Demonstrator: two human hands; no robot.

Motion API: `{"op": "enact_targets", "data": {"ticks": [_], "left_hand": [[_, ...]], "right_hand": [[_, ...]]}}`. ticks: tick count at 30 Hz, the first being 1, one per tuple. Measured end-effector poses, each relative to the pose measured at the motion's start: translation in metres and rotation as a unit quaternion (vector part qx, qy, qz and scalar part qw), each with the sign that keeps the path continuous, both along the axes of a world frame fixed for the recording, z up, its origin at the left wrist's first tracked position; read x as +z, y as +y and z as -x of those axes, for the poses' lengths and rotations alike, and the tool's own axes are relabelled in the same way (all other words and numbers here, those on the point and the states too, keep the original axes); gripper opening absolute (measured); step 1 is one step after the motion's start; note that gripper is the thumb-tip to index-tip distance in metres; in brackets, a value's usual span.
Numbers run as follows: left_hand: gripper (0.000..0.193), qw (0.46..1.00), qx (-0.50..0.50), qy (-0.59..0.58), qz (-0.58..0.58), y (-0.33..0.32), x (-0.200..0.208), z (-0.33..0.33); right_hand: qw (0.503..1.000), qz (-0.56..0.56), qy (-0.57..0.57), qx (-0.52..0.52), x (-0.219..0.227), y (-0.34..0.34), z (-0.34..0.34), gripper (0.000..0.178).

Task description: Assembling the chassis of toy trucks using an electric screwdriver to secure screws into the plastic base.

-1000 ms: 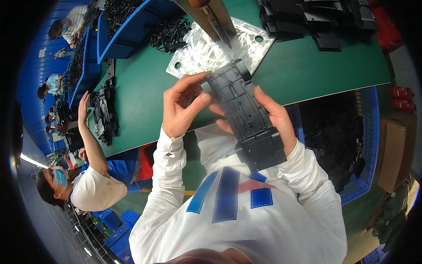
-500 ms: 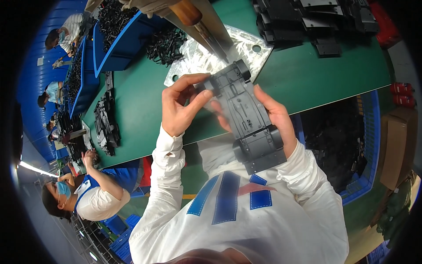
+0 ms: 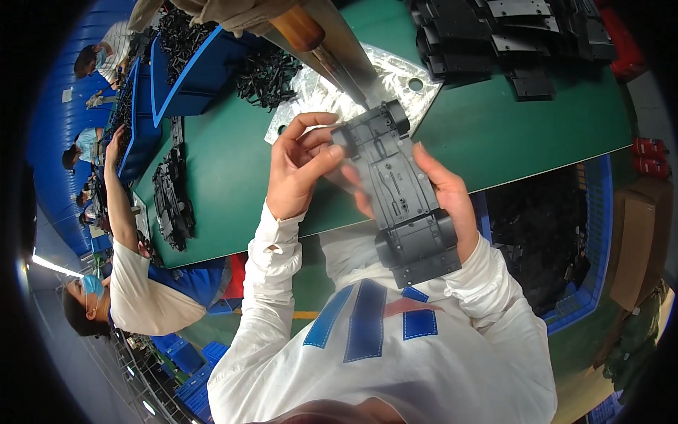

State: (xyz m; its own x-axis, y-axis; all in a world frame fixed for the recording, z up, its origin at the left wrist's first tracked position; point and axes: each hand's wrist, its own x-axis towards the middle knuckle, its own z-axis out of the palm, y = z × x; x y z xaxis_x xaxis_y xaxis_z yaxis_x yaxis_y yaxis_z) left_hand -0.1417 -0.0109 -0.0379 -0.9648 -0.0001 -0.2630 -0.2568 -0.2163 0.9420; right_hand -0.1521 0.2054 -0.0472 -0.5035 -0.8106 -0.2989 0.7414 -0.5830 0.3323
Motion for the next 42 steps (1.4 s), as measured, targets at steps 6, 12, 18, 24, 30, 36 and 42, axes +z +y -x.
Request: {"op": "enact_targets", "data": {"ticks": [6,12,18,24,30,36,42], "left_hand": [[0.056,0.999,0.018,-0.006,-0.041,0.001,-0.007,0.002],[0.059,0.998,0.025,-0.007,-0.061,0.01,-0.004,0.006],[0.06,0.997,0.028,0.001,-0.079,0.018,-0.005,0.011],[0.062,0.996,0.033,0.013,-0.086,0.02,-0.006,0.013],[0.06,0.994,0.028,0.018,-0.101,0.022,-0.004,0.013],[0.061,0.995,0.032,0.021,-0.092,0.022,-0.006,0.015],[0.06,0.996,0.045,0.03,-0.07,0.024,-0.006,0.014]], "right_hand": [[0.999,-0.028,0.018,-0.011,-0.003,0.002,0.001,0.064],[0.999,-0.035,0.0,-0.024,0.003,0.006,0.003,0.063],[0.997,-0.067,0.002,-0.042,0.011,0.009,0.006,0.062],[0.996,-0.072,0.003,-0.048,0.015,0.011,0.008,0.06],[0.995,-0.084,-0.008,-0.05,0.02,0.012,0.009,0.059],[0.995,-0.079,-0.006,-0.052,0.024,0.012,0.009,0.059],[0.995,-0.075,-0.018,-0.058,0.027,0.011,0.009,0.058]]}}
